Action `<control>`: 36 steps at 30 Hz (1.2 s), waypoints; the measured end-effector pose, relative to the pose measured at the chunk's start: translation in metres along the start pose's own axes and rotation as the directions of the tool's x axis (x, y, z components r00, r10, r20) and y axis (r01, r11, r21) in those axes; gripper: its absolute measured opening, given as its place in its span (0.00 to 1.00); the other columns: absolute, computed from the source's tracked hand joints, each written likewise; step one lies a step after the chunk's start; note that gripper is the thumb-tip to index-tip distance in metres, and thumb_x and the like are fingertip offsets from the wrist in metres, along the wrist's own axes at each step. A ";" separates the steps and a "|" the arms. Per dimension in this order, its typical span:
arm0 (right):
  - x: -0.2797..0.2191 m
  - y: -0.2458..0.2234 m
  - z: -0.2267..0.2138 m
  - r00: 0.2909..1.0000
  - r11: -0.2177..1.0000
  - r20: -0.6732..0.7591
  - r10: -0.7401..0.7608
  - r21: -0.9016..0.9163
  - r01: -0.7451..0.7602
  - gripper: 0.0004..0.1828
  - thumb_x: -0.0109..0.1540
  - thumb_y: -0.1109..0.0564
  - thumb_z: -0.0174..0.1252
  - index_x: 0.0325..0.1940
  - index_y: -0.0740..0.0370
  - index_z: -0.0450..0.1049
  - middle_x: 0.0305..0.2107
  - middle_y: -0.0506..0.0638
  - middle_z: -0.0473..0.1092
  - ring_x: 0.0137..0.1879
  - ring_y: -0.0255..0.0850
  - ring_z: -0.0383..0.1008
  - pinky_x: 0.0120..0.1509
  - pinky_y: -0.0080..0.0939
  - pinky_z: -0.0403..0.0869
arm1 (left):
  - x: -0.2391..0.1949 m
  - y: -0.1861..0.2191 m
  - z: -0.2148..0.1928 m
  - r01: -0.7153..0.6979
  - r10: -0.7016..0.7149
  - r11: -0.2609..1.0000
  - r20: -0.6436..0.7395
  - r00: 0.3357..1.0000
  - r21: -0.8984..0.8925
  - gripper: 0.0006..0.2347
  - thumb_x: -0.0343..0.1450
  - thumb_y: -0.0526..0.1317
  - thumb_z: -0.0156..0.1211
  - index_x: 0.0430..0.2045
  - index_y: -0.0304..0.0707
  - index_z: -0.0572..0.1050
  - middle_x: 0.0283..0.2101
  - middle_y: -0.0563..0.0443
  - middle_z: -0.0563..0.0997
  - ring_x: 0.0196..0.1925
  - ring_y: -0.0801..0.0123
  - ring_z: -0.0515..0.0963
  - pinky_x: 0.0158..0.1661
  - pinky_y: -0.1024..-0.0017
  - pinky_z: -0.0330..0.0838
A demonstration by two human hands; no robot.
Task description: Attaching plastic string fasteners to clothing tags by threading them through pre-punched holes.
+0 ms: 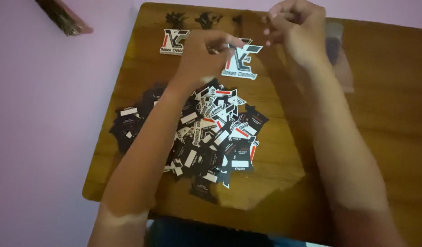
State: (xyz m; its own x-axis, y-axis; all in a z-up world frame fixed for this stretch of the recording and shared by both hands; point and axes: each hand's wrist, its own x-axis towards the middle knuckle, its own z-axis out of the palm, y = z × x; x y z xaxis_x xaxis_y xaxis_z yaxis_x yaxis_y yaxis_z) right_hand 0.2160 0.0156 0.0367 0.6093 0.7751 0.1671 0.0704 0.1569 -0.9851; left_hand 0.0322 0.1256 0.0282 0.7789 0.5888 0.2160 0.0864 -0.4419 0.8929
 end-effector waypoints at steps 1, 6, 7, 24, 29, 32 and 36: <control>0.008 -0.003 0.003 0.999 0.997 -0.028 0.025 -0.074 -0.027 0.08 0.64 0.67 0.56 0.34 0.58 0.76 0.32 0.50 0.78 0.34 0.32 0.78 0.32 0.28 0.80 | 0.011 -0.003 -0.002 -0.048 0.048 0.998 -0.021 0.999 0.032 0.10 0.71 0.30 0.59 0.37 0.45 0.86 0.21 0.56 0.82 0.18 0.79 0.65 0.24 0.74 0.61; 0.049 0.040 -0.002 0.997 0.997 0.029 -0.076 -0.028 0.077 0.10 0.68 0.67 0.52 0.36 0.60 0.75 0.32 0.53 0.77 0.33 0.37 0.79 0.34 0.32 0.77 | 0.047 -0.042 0.013 0.010 -0.013 0.999 -0.083 0.996 -0.038 0.09 0.69 0.28 0.60 0.33 0.44 0.86 0.21 0.56 0.80 0.20 0.79 0.71 0.25 0.78 0.66; 0.052 0.043 -0.003 0.996 0.997 0.050 -0.069 -0.019 0.070 0.11 0.67 0.69 0.49 0.38 0.60 0.74 0.34 0.54 0.78 0.35 0.38 0.81 0.36 0.34 0.78 | 0.052 -0.049 0.018 0.004 -0.013 0.996 -0.105 0.994 -0.086 0.08 0.68 0.28 0.61 0.30 0.42 0.86 0.21 0.54 0.83 0.19 0.78 0.74 0.23 0.76 0.67; 0.082 0.107 0.003 0.948 0.915 -0.069 -0.310 -0.293 0.278 0.06 0.66 0.63 0.59 0.37 0.54 0.77 0.33 0.45 0.79 0.42 0.34 0.81 0.47 0.35 0.77 | 0.067 -0.067 0.024 -0.226 0.290 0.814 -0.039 0.956 0.535 0.09 0.66 0.32 0.61 0.29 0.56 0.84 0.43 0.56 0.85 0.49 0.55 0.74 0.42 0.51 0.64; 0.082 0.109 0.001 0.933 0.897 -0.060 -0.355 -0.301 0.322 0.05 0.67 0.63 0.61 0.37 0.56 0.78 0.32 0.44 0.77 0.38 0.33 0.75 0.38 0.33 0.78 | 0.059 -0.059 0.016 -0.365 0.395 0.721 0.083 0.915 0.590 0.18 0.60 0.41 0.70 0.45 0.48 0.80 0.49 0.53 0.82 0.54 0.56 0.74 0.45 0.53 0.65; 0.086 0.114 -0.002 0.909 0.856 -0.013 -0.416 -0.345 0.386 0.02 0.67 0.61 0.63 0.39 0.58 0.78 0.35 0.46 0.78 0.43 0.34 0.76 0.52 0.35 0.75 | 0.059 -0.065 0.019 -0.393 0.386 0.669 0.157 0.909 0.631 0.31 0.55 0.39 0.68 0.58 0.44 0.73 0.56 0.50 0.80 0.58 0.59 0.68 0.49 0.53 0.58; 0.081 0.110 0.001 0.926 0.879 0.026 -0.377 -0.304 0.366 0.05 0.66 0.66 0.61 0.39 0.58 0.78 0.35 0.47 0.78 0.42 0.33 0.76 0.49 0.33 0.76 | 0.059 -0.064 0.021 -0.363 0.318 0.661 0.193 0.928 0.656 0.39 0.53 0.42 0.74 0.62 0.47 0.66 0.55 0.56 0.81 0.58 0.59 0.68 0.49 0.50 0.58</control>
State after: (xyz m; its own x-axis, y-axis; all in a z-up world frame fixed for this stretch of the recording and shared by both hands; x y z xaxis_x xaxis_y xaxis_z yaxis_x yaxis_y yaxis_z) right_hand 0.2722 0.0960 -0.0585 0.5173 0.6743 0.5270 0.5253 0.2359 -0.8175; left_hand 0.0853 0.1743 -0.0246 0.8702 0.2754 0.4086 0.1820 -0.9503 0.2528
